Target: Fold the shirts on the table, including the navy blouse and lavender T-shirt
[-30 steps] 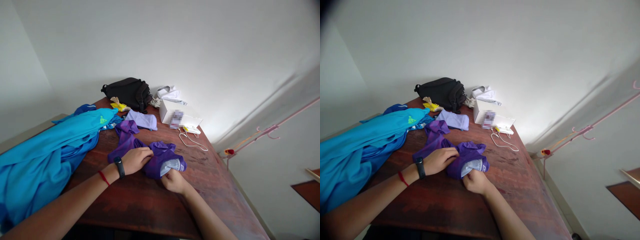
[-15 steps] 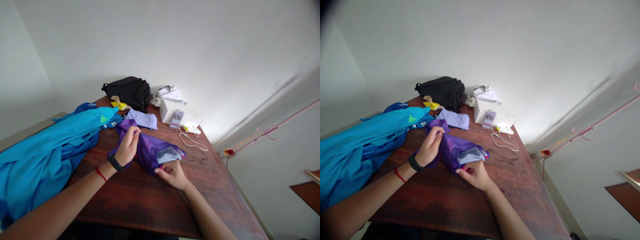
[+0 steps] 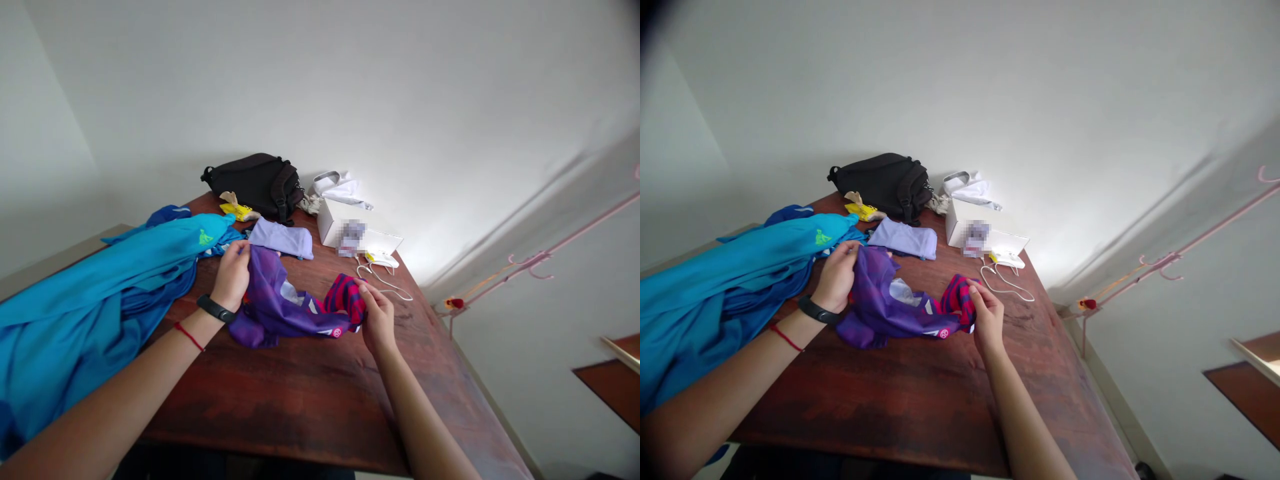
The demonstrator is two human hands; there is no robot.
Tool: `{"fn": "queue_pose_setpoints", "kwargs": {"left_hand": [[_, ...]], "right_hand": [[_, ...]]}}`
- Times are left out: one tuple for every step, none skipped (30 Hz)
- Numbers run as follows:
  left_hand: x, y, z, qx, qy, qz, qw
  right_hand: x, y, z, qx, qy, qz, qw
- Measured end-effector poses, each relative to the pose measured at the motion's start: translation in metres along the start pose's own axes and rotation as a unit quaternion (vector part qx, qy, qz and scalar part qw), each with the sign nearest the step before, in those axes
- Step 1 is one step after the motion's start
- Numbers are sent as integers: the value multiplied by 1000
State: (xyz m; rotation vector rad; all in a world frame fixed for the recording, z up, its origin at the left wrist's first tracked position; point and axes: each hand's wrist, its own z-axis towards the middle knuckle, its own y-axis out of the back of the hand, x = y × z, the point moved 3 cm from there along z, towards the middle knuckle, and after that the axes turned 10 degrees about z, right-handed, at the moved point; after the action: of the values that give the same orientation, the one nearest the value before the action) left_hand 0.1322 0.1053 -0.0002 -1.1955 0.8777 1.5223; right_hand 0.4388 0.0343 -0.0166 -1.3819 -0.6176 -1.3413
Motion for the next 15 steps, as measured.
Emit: {"fn": "queue_pose_setpoints", "kwargs": {"left_hand": [[0,-5,-3,26,20,3,999],[0,-10,-6,67,36,10,997],[-1,-14,-10,110,43,25,993],[-2,-17,-13,152,41,49,986],[-3,-20,-17,192,33,82,977],[-4,-21,-20,230,22,124,965],[-3,-22,-23,261,8,175,949],[-2,-21,-26,283,-6,233,930],[-1,-20,-28,295,-17,293,909],[1,-19,-29,304,-27,347,887],[3,-18,-29,310,-38,395,864],[5,-17,-30,318,-53,433,842],[6,-17,-30,328,-67,462,822],[8,-17,-30,337,-80,481,805],[9,-17,-30,345,-89,492,795]], "right_hand": [[-2,-1,0,0,-23,26,999],[-3,-2,0,-1,-40,47,998],[-3,-2,0,-2,-49,63,997],[-3,-3,0,-6,-48,75,996],[-1,-2,0,-12,-39,85,996],[1,-1,0,-21,-25,94,995],[4,0,1,-33,-8,101,994],[7,3,3,-49,11,108,993],[9,6,5,-66,28,114,991],[12,8,7,-84,43,118,988],[14,11,9,-103,56,118,986],[15,13,10,-119,66,114,984],[16,15,12,-133,72,107,983],[16,17,13,-143,75,98,982],[16,19,15,-151,74,91,982]]}}
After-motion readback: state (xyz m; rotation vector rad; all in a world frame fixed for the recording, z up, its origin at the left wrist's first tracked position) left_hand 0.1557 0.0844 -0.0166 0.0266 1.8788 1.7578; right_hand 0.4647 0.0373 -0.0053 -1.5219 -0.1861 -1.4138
